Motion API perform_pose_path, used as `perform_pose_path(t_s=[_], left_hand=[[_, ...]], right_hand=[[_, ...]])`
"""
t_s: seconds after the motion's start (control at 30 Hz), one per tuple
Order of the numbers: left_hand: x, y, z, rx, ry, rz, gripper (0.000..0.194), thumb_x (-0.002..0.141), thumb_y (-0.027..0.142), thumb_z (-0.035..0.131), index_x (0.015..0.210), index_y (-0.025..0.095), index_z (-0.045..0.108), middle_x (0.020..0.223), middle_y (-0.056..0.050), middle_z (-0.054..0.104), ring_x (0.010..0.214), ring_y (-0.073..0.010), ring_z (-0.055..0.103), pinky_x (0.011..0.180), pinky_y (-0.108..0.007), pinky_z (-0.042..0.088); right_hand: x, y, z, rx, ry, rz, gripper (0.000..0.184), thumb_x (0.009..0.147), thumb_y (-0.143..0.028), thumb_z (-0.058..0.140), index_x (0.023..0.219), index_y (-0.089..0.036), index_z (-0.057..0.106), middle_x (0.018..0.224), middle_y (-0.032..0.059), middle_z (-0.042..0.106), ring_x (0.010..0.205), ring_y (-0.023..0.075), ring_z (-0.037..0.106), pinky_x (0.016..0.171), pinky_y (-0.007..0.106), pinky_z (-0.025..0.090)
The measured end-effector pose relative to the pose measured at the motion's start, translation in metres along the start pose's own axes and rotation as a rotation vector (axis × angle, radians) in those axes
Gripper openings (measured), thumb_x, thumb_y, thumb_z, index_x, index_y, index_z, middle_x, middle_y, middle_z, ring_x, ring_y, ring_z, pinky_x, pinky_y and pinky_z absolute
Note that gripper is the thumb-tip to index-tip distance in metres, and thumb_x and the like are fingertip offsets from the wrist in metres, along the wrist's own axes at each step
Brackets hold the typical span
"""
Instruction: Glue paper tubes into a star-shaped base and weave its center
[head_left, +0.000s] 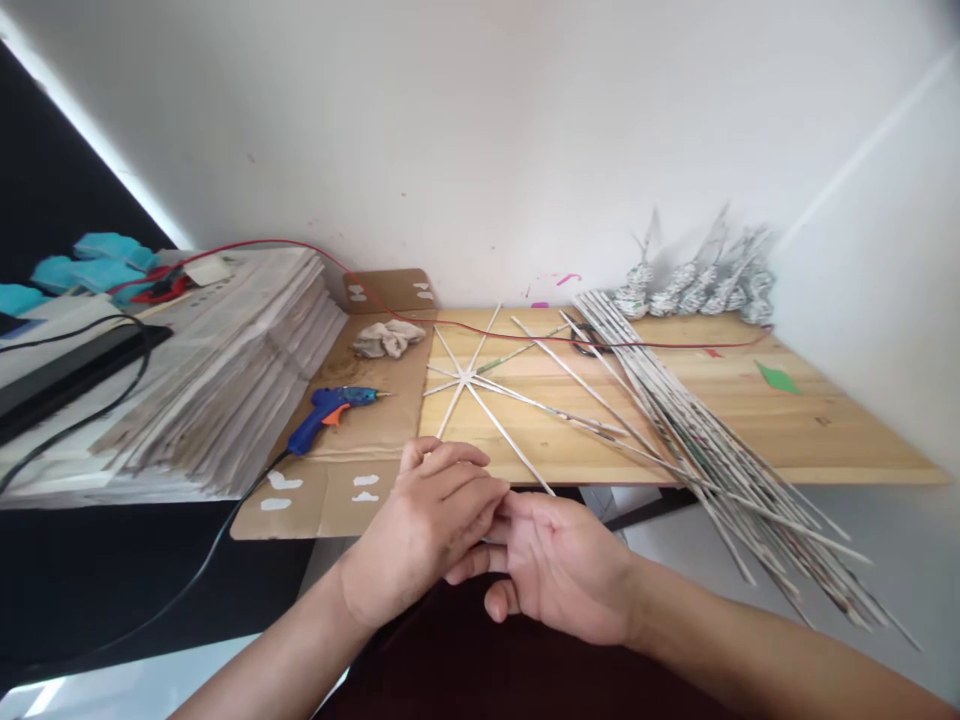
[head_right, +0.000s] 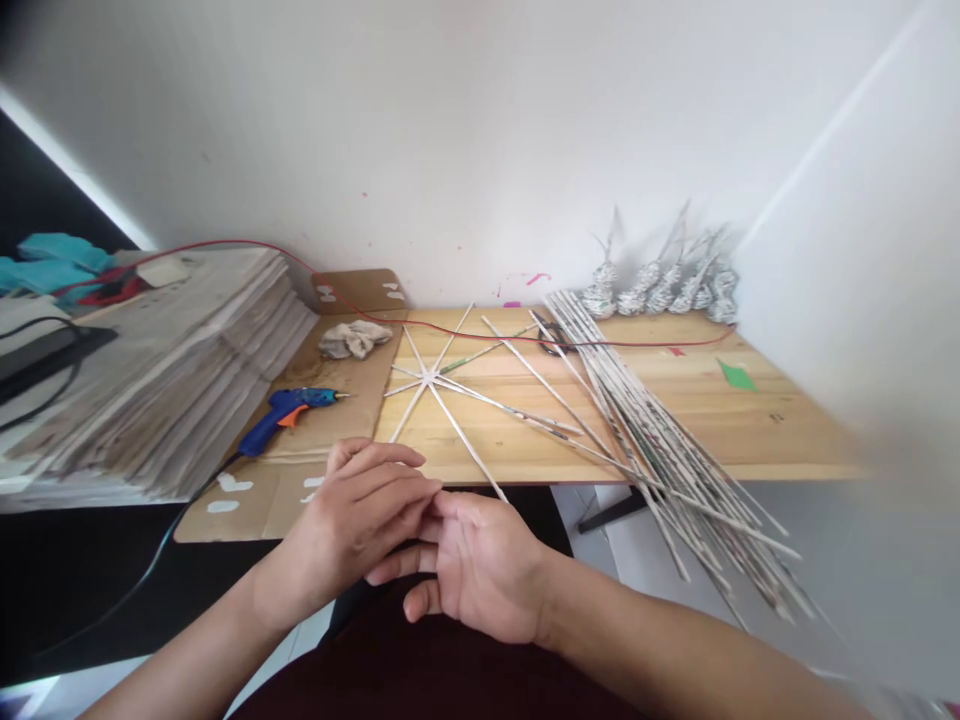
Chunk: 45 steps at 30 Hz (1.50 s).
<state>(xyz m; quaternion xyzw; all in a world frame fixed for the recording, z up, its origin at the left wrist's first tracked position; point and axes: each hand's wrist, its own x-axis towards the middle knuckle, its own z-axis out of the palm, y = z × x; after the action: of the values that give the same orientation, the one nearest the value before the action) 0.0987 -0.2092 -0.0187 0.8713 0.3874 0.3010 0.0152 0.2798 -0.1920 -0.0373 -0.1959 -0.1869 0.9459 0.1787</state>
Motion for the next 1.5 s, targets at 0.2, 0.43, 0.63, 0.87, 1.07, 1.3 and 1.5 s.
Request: perform_pose_path(t_s=[0.2, 0.43, 0.63, 0.87, 1.07, 1.3, 1.5], left_hand=[[0.018, 0.015, 0.019, -0.115, 0.109, -0.050, 0.011, 0.086, 0.010, 0.061, 0.092, 0.019, 0.064, 0.084, -0.001, 0.069, 0.097, -0.0174, 0.061, 0.088, -0.036, 0.041], [0.025, 0.026, 0.031, -0.148, 0.227, -0.138, 0.016, 0.077, 0.006, 0.064, 0.086, 0.019, 0.066, 0.082, -0.001, 0.069, 0.095, -0.0181, 0.063, 0.086, -0.035, 0.045], [0.023, 0.029, 0.031, -0.414, 0.264, -0.428, 0.008, 0.077, 0.012, 0.066, 0.080, 0.019, 0.069, 0.083, -0.002, 0.070, 0.086, -0.0169, 0.066, 0.079, -0.030, 0.051], [0.013, 0.019, 0.032, -1.194, 0.003, -0.845, 0.020, 0.087, 0.035, 0.064, 0.098, 0.020, 0.072, 0.088, -0.004, 0.074, 0.080, -0.0170, 0.070, 0.073, -0.029, 0.057], [0.013, 0.017, 0.026, -1.054, 0.029, -0.758, 0.016, 0.086, 0.032, 0.066, 0.094, 0.020, 0.074, 0.089, -0.002, 0.073, 0.082, -0.0140, 0.069, 0.074, -0.022, 0.055], [0.011, 0.018, 0.021, -0.934, 0.022, -0.682, 0.017, 0.089, 0.030, 0.061, 0.095, 0.018, 0.073, 0.086, -0.003, 0.072, 0.076, -0.0128, 0.067, 0.067, -0.021, 0.054], [0.010, 0.020, 0.024, -0.602, 0.157, -0.450, 0.011, 0.083, 0.015, 0.064, 0.089, 0.018, 0.073, 0.087, -0.005, 0.071, 0.083, -0.0151, 0.066, 0.076, -0.026, 0.054]], right_hand=[[-0.022, 0.000, -0.007, 0.031, -0.059, -0.032, 0.040, 0.098, -0.034, 0.029, 0.102, -0.011, 0.062, 0.095, 0.0102, 0.060, 0.090, 0.0216, 0.063, 0.063, 0.027, 0.045], [-0.028, 0.001, -0.012, 0.100, -0.103, -0.050, 0.045, 0.101, -0.040, 0.025, 0.105, -0.014, 0.061, 0.092, 0.0077, 0.059, 0.087, 0.0203, 0.063, 0.064, 0.027, 0.044], [-0.024, 0.002, -0.015, 0.103, -0.138, -0.039, 0.040, 0.100, -0.043, 0.033, 0.104, -0.015, 0.061, 0.096, 0.0074, 0.059, 0.087, 0.0195, 0.061, 0.065, 0.027, 0.043], [-0.020, -0.002, -0.014, 0.077, -0.142, -0.021, 0.045, 0.099, -0.046, 0.034, 0.111, -0.012, 0.060, 0.110, 0.0107, 0.057, 0.090, 0.0220, 0.061, 0.064, 0.028, 0.043], [-0.019, -0.001, -0.013, 0.062, -0.137, 0.005, 0.042, 0.097, -0.045, 0.037, 0.110, -0.013, 0.060, 0.113, 0.0115, 0.055, 0.089, 0.0215, 0.061, 0.064, 0.028, 0.043], [-0.021, 0.003, -0.011, 0.029, -0.127, 0.004, 0.039, 0.094, -0.047, 0.043, 0.106, -0.014, 0.061, 0.112, 0.0114, 0.056, 0.088, 0.0201, 0.061, 0.064, 0.027, 0.043], [-0.021, 0.006, -0.011, 0.028, -0.094, 0.005, 0.037, 0.095, -0.047, 0.044, 0.107, -0.016, 0.060, 0.108, 0.0091, 0.059, 0.085, 0.0194, 0.063, 0.062, 0.026, 0.043]])
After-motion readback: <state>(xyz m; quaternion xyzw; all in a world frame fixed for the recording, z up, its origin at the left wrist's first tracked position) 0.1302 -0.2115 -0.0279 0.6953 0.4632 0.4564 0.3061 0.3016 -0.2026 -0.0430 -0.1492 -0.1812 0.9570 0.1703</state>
